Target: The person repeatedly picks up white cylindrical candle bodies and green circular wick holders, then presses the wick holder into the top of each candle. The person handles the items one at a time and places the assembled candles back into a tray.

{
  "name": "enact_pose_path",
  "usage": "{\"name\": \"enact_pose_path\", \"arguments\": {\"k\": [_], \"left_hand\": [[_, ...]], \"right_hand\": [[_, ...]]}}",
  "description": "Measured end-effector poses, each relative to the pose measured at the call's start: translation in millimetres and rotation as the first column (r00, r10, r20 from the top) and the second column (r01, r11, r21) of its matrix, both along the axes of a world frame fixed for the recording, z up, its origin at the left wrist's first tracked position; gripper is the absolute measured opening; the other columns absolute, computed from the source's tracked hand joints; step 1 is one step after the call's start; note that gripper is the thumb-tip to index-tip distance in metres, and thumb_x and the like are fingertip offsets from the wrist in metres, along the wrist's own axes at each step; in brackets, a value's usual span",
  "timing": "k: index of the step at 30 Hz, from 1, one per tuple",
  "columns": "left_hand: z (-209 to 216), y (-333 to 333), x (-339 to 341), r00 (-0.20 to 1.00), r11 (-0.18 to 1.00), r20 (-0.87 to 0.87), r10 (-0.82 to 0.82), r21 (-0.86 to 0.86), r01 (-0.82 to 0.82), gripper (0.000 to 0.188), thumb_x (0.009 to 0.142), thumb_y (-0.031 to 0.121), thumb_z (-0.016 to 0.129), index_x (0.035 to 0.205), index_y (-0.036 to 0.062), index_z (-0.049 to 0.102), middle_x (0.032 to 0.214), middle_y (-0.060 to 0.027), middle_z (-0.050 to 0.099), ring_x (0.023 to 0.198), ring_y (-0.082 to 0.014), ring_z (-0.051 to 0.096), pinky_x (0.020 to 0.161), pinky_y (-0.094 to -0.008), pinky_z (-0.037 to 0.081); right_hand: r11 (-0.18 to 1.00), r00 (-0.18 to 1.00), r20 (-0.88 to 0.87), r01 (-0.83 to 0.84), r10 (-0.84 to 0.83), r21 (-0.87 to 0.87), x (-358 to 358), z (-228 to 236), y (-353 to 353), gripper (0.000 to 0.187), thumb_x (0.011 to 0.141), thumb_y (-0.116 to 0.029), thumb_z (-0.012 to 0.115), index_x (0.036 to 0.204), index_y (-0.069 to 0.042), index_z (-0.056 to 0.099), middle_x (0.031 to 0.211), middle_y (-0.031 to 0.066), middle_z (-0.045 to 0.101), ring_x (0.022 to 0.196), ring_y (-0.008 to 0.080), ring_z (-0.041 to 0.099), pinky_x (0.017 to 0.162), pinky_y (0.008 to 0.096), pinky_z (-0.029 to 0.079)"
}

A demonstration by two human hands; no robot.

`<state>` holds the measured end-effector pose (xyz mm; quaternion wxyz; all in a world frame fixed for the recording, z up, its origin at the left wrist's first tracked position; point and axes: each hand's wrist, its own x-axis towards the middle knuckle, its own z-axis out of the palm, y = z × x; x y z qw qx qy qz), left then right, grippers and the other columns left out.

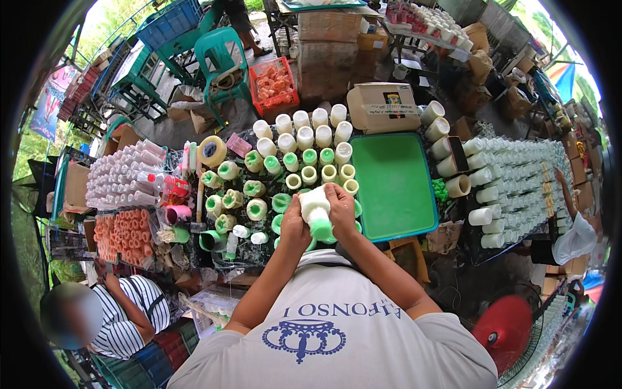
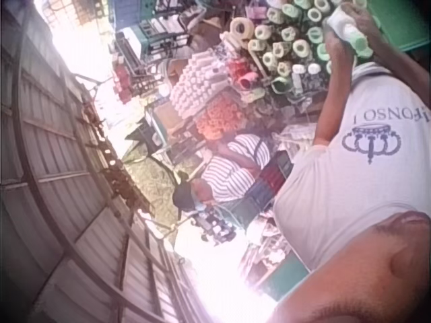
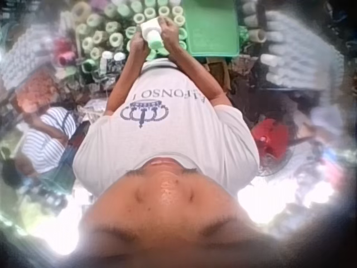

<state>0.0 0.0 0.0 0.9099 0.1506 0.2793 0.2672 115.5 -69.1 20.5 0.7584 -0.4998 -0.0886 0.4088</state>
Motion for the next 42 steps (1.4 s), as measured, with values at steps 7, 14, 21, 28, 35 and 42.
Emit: {"name": "enact_pose_path", "arguments": {"k": [7, 14, 21, 28, 35, 42], "left_hand": [[49.0, -18.3, 0.9, 1.000, 0.990, -0.011, -0.027, 0.139, 0.029, 0.044, 0.112, 0.039, 0.047, 0.144, 0.0095, 0.045, 0.134, -0.0093, 0.061, 0.119, -0.0212, 0.063, 0.102, -0.0371, 0.053], [27.3, -6.8, -6.8, 0.972, 0.995, 0.233, -0.029, -0.086, 0.050, 0.042, 0.111, 0.047, 0.046, 0.144, 0.0215, 0.051, 0.141, -0.0044, 0.059, 0.122, -0.0231, 0.060, 0.103, -0.0446, 0.045], [45.7, -2.4, -8.5, 0.948, 0.990, 0.298, -0.115, 0.110, 0.085, 0.053, 0.113, 0.042, 0.040, 0.161, 0.0197, 0.033, 0.148, -0.0049, 0.054, 0.131, -0.0229, 0.054, 0.114, -0.0434, 0.037], [54.0, -9.7, 0.3, 0.990, 0.982, 0.125, 0.071, 0.165, -0.092, 0.041, 0.108, 0.024, 0.059, 0.145, 0.0110, 0.046, 0.136, -0.0126, 0.061, 0.116, -0.0186, 0.065, 0.096, -0.0295, 0.055], [60.5, -19.8, 12.0, 0.897, 0.602, -0.138, 0.421, 0.782, -0.162, 0.025, 0.112, 0.028, 0.053, 0.119, 0.0047, 0.058, 0.117, -0.0071, 0.065, 0.100, -0.0111, 0.062, 0.089, -0.0276, 0.053], [43.1, -3.8, 6.4, 0.933, 0.847, -0.217, 0.287, 0.512, -0.142, 0.039, 0.115, 0.038, 0.042, 0.112, 0.0035, 0.061, 0.098, -0.0062, 0.068, 0.085, -0.0127, 0.066, 0.078, -0.0299, 0.057]], "right_hand": [[0.970, 0.968, -0.177, -0.201, 0.176, -0.137, 13.6, -9.8, 0.0, 0.033, 0.108, -0.029, 0.062, 0.109, 0.002, 0.074, 0.093, 0.0064, 0.075, 0.079, 0.0117, 0.068, 0.072, 0.0278, 0.054], [0.927, 0.961, 0.019, -0.262, 0.277, -0.267, 4.9, 16.8, -3.0, 0.041, 0.113, -0.044, 0.041, 0.130, -0.013, 0.061, 0.120, 0.0040, 0.066, 0.109, 0.0146, 0.062, 0.083, 0.0321, 0.051], [0.959, 0.961, 0.053, -0.264, 0.270, -0.106, -5.6, 44.3, -6.0, 0.045, 0.113, -0.041, 0.047, 0.132, -0.001, 0.054, 0.121, 0.0091, 0.061, 0.113, 0.0156, 0.060, 0.099, 0.0303, 0.048], [0.993, 0.905, 0.409, -0.102, 0.116, -0.055, -1.7, 31.1, -11.3, 0.029, 0.111, -0.025, 0.056, 0.122, 0.002, 0.060, 0.103, 0.0064, 0.069, 0.093, 0.0126, 0.065, 0.082, 0.0276, 0.052], [0.988, 0.724, 0.688, 0.074, 0.040, -0.136, -3.9, 53.5, -12.4, 0.024, 0.110, -0.020, 0.055, 0.106, 0.000, 0.066, 0.092, 0.0114, 0.075, 0.075, 0.0118, 0.064, 0.068, 0.0293, 0.052], [0.998, 0.926, 0.374, -0.031, 0.047, -0.049, -11.8, 30.9, -3.1, 0.035, 0.115, -0.030, 0.044, 0.106, -0.002, 0.064, 0.094, 0.0040, 0.067, 0.079, 0.0085, 0.059, 0.072, 0.0272, 0.051]]}}
